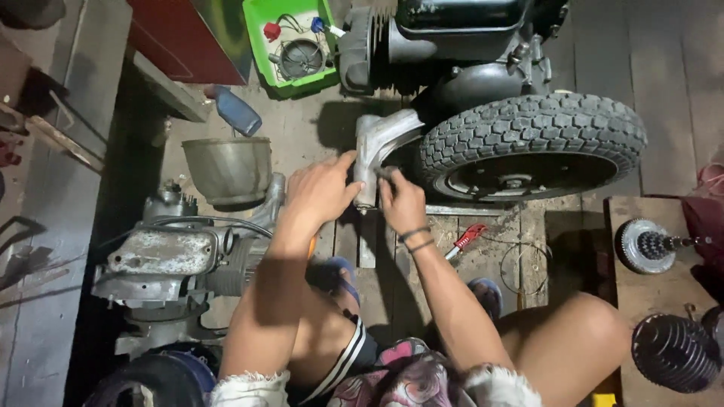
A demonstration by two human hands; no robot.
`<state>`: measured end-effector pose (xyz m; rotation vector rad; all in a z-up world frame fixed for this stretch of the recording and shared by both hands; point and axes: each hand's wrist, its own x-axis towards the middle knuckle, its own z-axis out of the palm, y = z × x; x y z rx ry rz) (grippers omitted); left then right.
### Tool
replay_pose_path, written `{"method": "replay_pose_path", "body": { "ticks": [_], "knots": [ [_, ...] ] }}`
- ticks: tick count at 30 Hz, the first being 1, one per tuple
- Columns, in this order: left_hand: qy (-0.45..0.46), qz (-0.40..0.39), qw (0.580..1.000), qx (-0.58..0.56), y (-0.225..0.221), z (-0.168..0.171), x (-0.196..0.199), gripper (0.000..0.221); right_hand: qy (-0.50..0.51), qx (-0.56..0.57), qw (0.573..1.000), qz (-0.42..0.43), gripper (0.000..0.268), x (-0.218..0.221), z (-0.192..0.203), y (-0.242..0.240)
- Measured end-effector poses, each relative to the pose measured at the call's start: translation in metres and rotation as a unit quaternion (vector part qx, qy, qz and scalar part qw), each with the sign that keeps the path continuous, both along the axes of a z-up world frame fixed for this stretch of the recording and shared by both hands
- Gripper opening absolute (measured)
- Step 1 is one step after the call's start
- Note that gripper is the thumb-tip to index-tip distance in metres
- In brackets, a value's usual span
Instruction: Repairing or assembling a small internal combustion engine and wheel assembly using hand tools on a workshop floor.
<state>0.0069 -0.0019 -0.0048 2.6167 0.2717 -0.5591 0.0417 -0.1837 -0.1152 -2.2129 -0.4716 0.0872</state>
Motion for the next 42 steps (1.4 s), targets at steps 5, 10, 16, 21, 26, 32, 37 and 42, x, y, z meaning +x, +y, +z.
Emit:
{"method": "replay_pose_path", "body": {
  "ticks": [5, 10, 16, 21, 26, 32, 37, 42],
  "knots": [
    [0.006, 0.003, 1.0, -0.005, 0.006, -0.02, 0.009, 0.057, 0.024, 0.016, 1.0, -0.004, 0.011, -0.012, -0.001, -0.006],
    [0.023, 0.014, 0.999, -0.017, 0.007, -0.012, 0.011, 0.056, 0.047, 0.019, 0.999, -0.015, 0.013, 0.0, -0.017, -0.006],
    [0.029, 0.014, 0.999, -0.029, 0.0, 0.018, 0.009, 0.056, 0.063, 0.021, 0.998, 0.0, 0.013, -0.013, -0.003, -0.009],
    [0.032, 0.009, 0.999, -0.02, -0.002, 0.009, 0.009, 0.058, 0.042, -0.003, 0.999, -0.013, 0.014, 0.015, -0.024, 0.003],
    [0.036, 0.009, 0.999, -0.027, 0.002, 0.008, 0.007, 0.059, 0.062, -0.038, 0.997, -0.01, 0.016, -0.008, -0.016, -0.012],
    [0.032, 0.008, 0.999, -0.023, 0.001, 0.01, 0.008, 0.059, 0.033, -0.03, 0.999, -0.01, 0.015, -0.002, -0.021, -0.014],
    [0.034, 0.013, 0.999, -0.026, 0.006, 0.001, 0.007, 0.058, 0.03, -0.002, 1.0, 0.003, 0.011, -0.006, -0.022, -0.019],
    [0.036, 0.02, 0.999, -0.026, 0.016, -0.001, 0.01, 0.059, -0.02, -0.016, 1.0, 0.016, 0.01, -0.003, -0.014, -0.008]
  ]
}}
